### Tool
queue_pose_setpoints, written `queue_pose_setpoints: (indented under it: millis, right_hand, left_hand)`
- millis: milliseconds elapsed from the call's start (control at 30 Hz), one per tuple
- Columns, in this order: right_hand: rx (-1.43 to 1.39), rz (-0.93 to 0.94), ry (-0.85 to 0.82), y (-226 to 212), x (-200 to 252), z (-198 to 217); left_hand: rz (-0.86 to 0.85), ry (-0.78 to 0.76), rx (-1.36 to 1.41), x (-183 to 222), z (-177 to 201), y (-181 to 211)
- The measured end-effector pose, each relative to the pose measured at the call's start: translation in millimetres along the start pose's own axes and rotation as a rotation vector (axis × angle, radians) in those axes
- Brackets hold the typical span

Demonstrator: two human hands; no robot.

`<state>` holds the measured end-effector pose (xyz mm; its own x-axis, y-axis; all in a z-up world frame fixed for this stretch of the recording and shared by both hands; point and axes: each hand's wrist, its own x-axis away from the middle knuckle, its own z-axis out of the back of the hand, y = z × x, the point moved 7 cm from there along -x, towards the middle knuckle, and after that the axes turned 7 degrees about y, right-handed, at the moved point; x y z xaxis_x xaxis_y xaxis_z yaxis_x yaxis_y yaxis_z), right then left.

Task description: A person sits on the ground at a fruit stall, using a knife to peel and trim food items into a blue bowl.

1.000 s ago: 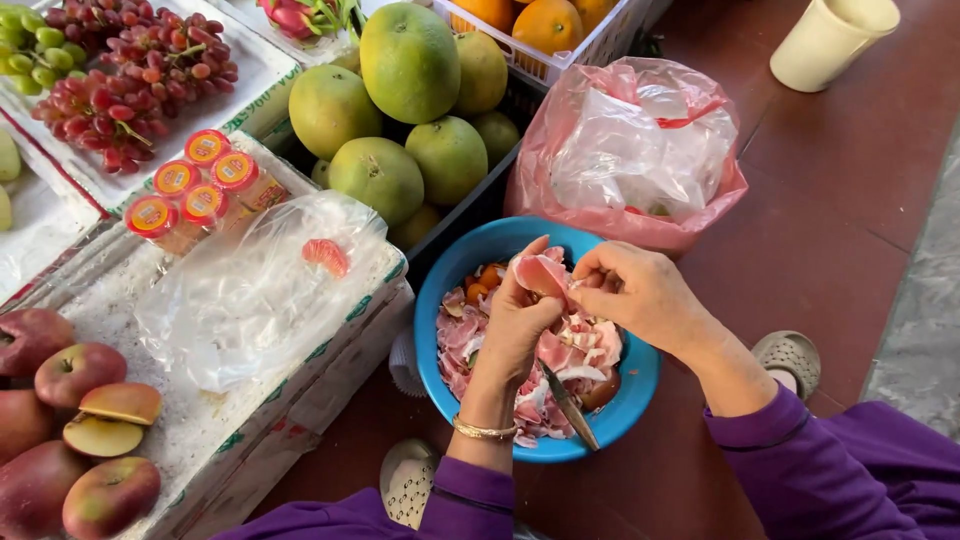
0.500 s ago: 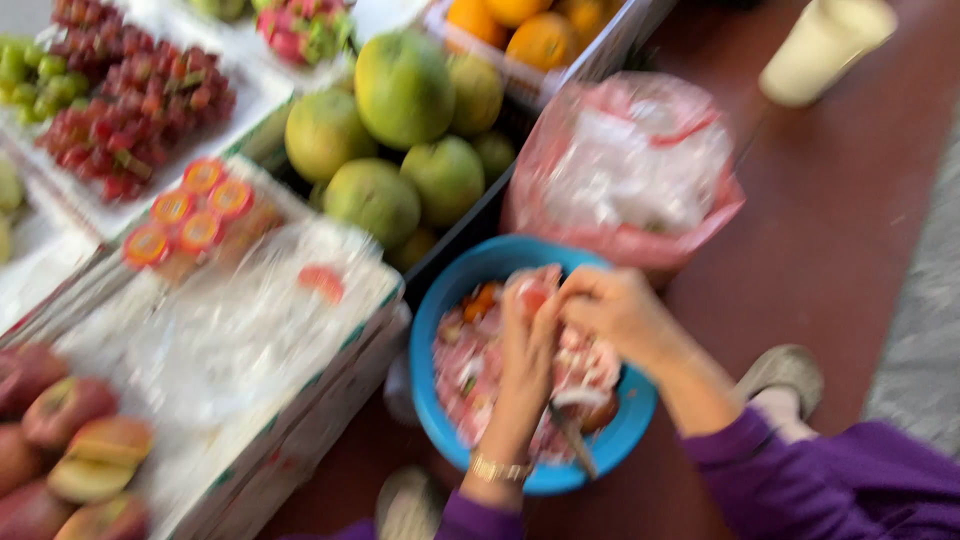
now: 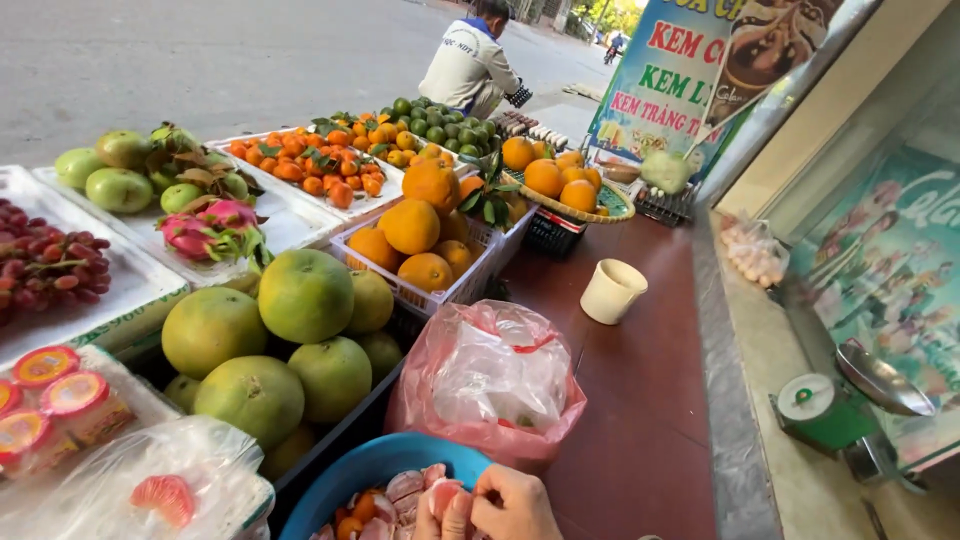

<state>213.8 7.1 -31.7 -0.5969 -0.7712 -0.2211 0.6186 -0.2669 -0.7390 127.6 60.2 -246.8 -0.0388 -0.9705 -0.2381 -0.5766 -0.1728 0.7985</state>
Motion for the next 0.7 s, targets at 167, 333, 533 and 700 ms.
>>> queue_pose_setpoints:
  millis: [167, 333, 533, 700]
  right_hand:
    - [-0.188, -0.277, -0.178, 8.1, -5.2, 2.7]
    - [-0.404, -0.493, -0.479, -32.8, -5.6, -13.0]
    - [-0.242, -0.531, -0.423, -86.5, -10.1, -37.2]
    - [-0.393, -0.493, -0.389, -83.1, -12.7, -68.3]
  left_hand:
    - [-0.097, 0.056, -0.259, -28.8, -32.5, 56.6]
    - [0.016, -0.030, -0.390, -56.3, -40.1, 146.4]
    - [0.361, -0.238, -0.471, -69.2, -6.9, 141.4]
    - [0.503, -0.074, -0.218, -74.5, 18.5, 122.3]
